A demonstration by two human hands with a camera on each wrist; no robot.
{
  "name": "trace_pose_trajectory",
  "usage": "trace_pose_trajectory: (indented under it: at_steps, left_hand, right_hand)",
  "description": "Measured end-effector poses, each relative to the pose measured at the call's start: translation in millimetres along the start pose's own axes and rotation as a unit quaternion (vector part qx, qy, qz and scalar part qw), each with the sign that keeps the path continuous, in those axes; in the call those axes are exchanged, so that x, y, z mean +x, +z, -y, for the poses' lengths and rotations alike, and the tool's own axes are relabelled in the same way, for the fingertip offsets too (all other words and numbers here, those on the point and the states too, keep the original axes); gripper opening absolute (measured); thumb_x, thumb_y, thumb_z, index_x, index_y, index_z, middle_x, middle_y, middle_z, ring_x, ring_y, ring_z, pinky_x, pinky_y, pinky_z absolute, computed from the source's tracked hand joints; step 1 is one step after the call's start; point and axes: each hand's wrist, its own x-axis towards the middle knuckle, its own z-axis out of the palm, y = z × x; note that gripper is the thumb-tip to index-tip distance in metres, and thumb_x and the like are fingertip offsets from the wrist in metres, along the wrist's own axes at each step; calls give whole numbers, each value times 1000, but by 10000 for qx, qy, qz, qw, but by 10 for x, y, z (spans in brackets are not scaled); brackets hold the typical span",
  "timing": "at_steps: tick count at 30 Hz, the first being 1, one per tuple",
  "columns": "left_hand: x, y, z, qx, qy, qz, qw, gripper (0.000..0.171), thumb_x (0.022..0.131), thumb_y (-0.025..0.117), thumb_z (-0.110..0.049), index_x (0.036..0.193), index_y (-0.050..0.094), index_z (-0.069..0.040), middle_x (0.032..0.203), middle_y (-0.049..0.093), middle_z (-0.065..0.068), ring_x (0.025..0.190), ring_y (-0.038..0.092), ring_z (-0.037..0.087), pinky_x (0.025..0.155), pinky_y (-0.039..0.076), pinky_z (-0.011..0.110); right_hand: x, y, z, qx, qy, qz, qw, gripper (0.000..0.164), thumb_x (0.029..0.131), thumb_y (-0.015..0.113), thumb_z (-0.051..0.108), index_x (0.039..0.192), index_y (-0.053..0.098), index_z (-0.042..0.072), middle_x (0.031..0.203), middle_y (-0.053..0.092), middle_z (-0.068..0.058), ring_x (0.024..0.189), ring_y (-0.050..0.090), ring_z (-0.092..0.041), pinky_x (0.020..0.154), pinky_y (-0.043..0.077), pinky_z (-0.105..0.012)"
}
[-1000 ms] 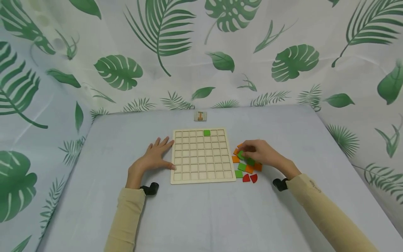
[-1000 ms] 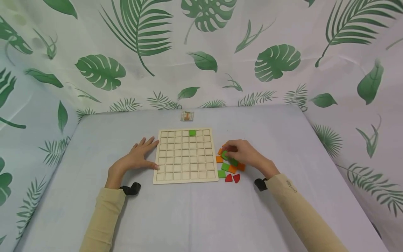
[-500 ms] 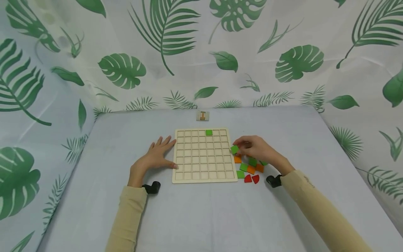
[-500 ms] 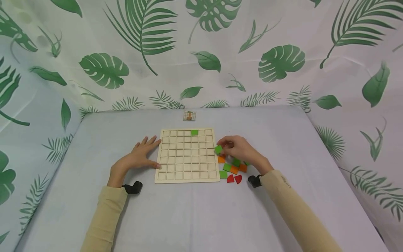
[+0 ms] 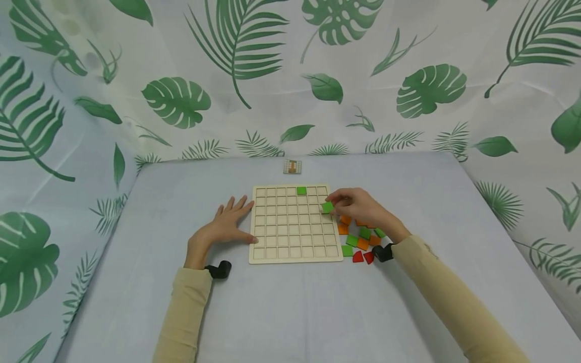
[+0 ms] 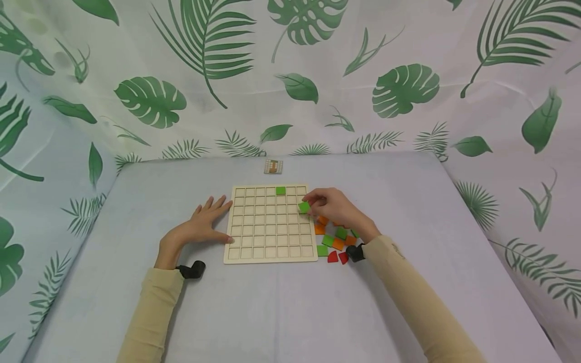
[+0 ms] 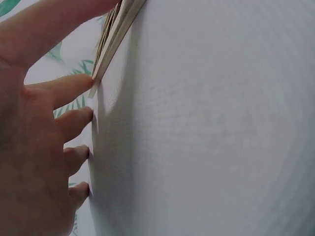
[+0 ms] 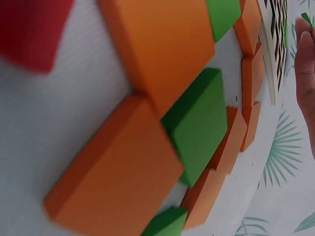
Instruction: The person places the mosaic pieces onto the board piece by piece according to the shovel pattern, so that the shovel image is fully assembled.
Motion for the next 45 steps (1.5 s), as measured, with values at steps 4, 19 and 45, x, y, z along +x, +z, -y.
trace_pose_trajectory:
  at_steps: [4,19,45]
  left_hand:
    - [-7,-2,2,-23,-13,-12,10000,112,82,83,-48,166,19,-11,173,2,15,159,-11,42,126,-8,62]
    - [19,30,2,108,-49,-130,9998,112,80,85,-49,165,22,-13,173,6,14,159,-7,42,127,-4,62]
    - [-15,-11,-24,124,-67,-160,9998,110,82,84,-47,165,22,-13,173,6,15,159,-6,42,128,-4,61]
  right_hand:
    - [58,23,29,136,13,11,9999,31,96,67,8,127,69,6,112,73,-13,98,68,-25,83,56,-31]
    - [366,88,103,624,196,-127,9978,32,98,66,11,130,69,4,117,72,-16,102,71,-28,98,56,-47]
    - [768,267,206,703,238,-249,9969,34,95,73,13,128,70,4,113,70,-14,99,66,-27,89,57,-41]
